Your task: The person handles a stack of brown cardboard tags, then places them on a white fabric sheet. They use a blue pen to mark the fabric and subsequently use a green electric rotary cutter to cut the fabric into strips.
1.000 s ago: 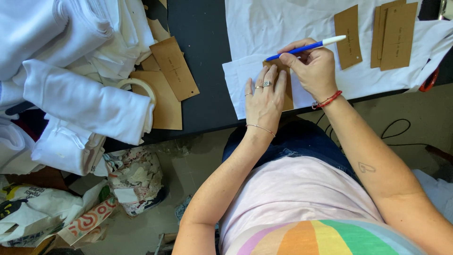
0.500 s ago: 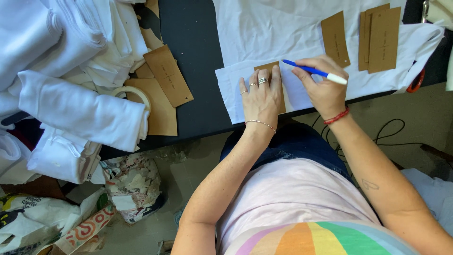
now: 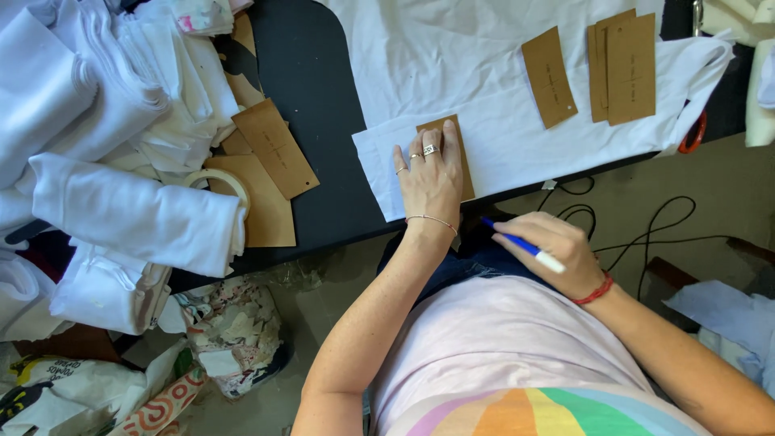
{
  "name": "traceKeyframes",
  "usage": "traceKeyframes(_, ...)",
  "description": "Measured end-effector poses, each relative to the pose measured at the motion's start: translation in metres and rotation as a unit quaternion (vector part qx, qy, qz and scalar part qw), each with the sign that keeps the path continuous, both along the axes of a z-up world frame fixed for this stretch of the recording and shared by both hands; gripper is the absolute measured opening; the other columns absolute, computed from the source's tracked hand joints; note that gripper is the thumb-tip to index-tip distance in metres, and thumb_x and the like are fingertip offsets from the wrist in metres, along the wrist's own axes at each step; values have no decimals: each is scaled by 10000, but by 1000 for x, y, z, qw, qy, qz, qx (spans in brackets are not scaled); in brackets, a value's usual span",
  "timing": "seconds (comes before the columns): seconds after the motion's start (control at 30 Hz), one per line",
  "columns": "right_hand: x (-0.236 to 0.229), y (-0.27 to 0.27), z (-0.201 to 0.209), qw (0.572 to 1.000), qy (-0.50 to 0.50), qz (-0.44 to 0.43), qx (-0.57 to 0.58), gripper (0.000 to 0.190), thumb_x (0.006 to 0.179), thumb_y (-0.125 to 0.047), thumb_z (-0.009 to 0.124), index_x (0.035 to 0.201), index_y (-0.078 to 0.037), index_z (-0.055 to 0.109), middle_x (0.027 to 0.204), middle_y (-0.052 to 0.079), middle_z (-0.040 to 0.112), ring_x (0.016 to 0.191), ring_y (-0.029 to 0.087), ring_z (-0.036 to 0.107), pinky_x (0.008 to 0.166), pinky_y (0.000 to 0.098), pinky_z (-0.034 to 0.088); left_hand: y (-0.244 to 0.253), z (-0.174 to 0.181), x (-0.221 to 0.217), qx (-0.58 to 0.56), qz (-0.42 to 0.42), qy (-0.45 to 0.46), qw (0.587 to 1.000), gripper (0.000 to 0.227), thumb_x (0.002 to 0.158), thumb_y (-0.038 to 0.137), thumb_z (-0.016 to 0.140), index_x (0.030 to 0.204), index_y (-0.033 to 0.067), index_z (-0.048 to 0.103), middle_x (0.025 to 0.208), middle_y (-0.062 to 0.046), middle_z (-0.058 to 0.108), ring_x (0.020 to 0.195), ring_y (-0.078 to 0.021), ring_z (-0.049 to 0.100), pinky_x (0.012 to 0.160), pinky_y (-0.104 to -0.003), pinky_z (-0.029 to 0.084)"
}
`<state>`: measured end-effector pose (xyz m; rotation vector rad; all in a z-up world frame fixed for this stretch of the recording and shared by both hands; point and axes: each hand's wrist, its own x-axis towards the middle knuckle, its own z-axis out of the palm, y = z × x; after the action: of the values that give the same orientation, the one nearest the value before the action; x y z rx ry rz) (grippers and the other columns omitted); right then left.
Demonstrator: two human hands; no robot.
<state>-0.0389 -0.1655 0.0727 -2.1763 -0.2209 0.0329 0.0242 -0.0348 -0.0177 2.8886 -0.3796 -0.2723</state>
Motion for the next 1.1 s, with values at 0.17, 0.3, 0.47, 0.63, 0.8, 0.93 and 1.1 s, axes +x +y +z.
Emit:
traceKeyframes(0.17, 27, -59, -7, 991, -48, -94, -82, 12, 838, 2, 617, 839, 12, 611, 821, 145, 595, 783, 284, 573, 719, 363, 457, 1, 11, 5, 33, -1, -62, 998, 611, 690, 0, 601, 1239, 97, 350, 1082, -82, 422, 1058, -255, 431, 920, -509, 347)
traceKeyframes(0.3, 54, -117, -16, 977, 59, -181, -92, 262, 823, 42, 388, 1009, 49, 573, 921, 148, 608, 849, 220, 579, 757, 307, 433, 5, 22, 7, 23, -12, -103, 994, 652, 606, -87, 658, 1176, 103, 405, 1034, -76, 444, 885, -262, 508, 863, -501, 420)
traceKeyframes(0.47, 86, -150, -36, 948, 88, -232, -199, 238, 756, -60, 528, 986, -2, 545, 962, 151, 492, 854, 288, 496, 770, 384, 393, 4, 31, 1, -61, 5, -24, 998, 650, 606, -59, 639, 1191, 120, 418, 1180, -55, 435, 1017, -269, 477, 913, -516, 342)
traceKeyframes(0.63, 102, -150, -52, 925, 162, -249, -238, 663, 653, -258, 831, 1089, 2, 404, 988, 156, 443, 834, 275, 461, 689, 399, 419, -18, 38, -3, -169, 22, -57, 984, 370, 686, 37, 643, 1025, 151, 551, 1041, 5, 546, 809, -242, 559, 618, -381, 420)
traceKeyframes(0.8, 102, -175, -64, 933, 140, -266, -198, 289, 852, -152, 742, 750, -43, 494, 782, 65, 512, 643, 178, 440, 563, 317, 392, -48, 46, 7, -311, 23, 118, 943, 237, 797, 81, 516, 998, 200, 555, 955, 32, 561, 763, -172, 544, 519, -325, 450)
traceKeyframes(0.93, 127, -194, -42, 919, 131, -316, -196, 147, 875, -163, 703, 881, -88, 577, 830, 49, 608, 721, 167, 569, 575, 353, 495, -74, 43, 29, -322, 39, 179, 929, 263, 795, 123, 513, 1048, 194, 488, 1029, -2, 532, 859, -136, 583, 486, -366, 462)
traceKeyframes(1.1, 147, -188, -36, 951, -97, -229, -183, 342, 748, 96, 768, 935, 23, 491, 952, 166, 506, 802, 245, 532, 673, 349, 502, -109, 4, 51, -510, 154, 162, 831, 297, 651, 64, 563, 943, 78, 510, 1051, -89, 430, 1076, -209, 357, 886, -302, 473)
